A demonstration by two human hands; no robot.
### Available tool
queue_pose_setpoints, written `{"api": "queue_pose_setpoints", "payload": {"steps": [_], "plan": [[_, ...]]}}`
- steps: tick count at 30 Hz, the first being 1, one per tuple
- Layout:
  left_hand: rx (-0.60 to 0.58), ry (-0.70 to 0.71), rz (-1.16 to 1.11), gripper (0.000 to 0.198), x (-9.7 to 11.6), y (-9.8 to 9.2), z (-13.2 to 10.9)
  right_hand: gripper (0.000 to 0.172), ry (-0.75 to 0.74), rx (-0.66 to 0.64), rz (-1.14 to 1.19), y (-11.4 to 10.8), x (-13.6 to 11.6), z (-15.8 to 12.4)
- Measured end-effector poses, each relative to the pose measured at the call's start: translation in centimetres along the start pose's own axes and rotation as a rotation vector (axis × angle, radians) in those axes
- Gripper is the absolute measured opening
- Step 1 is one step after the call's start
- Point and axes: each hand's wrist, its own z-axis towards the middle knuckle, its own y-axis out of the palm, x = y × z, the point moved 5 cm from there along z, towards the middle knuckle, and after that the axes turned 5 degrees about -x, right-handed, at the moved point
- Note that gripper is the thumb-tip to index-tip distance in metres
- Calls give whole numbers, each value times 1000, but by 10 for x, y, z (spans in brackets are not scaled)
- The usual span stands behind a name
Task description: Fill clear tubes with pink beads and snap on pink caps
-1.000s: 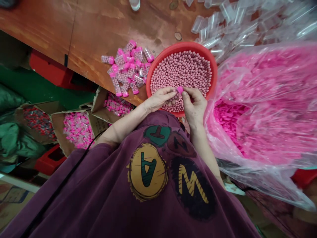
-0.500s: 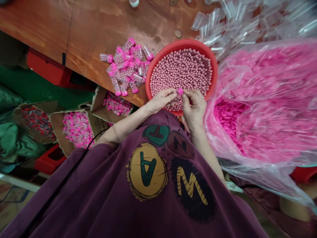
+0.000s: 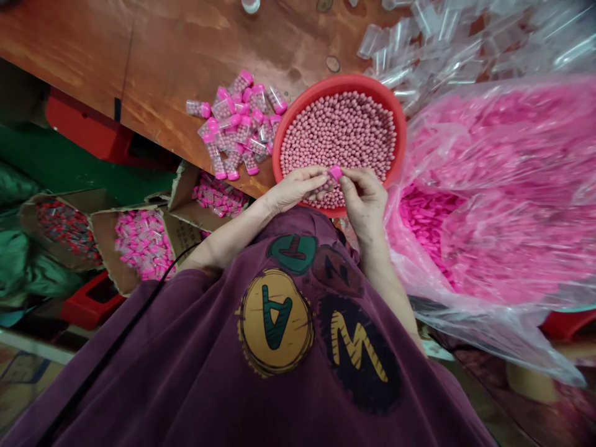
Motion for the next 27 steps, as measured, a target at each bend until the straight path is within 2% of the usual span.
{"api": "queue_pose_setpoints", "payload": {"steps": [6, 10, 12, 15, 18, 22, 24, 27], "plan": [[28, 29, 28, 24, 8, 2, -2, 31, -68, 24, -144, 4, -8, -4], [63, 45, 19, 22, 9, 7, -2, 35, -116, 68, -102, 9, -15, -8], [91, 53, -4, 21, 7, 8, -2, 36, -115, 30, -115, 10, -20, -8], [126, 58, -55, 20, 5, 9, -3, 34, -70, -92, -154, 8, -24, -8], [129, 22, -50, 20, 5, 8, -5, 30, -60, -153, -86, 5, -18, -6], [120, 30, 14, 27, 10, 1, -5, 39, 5, 7, 86, 3, 8, -3], [105, 49, 38, 31, 9, -3, -3, 41, 39, 37, 129, 5, 17, -4], [87, 61, 48, 27, 1, -5, 1, 45, 35, -92, 27, 12, 14, -8]]}}
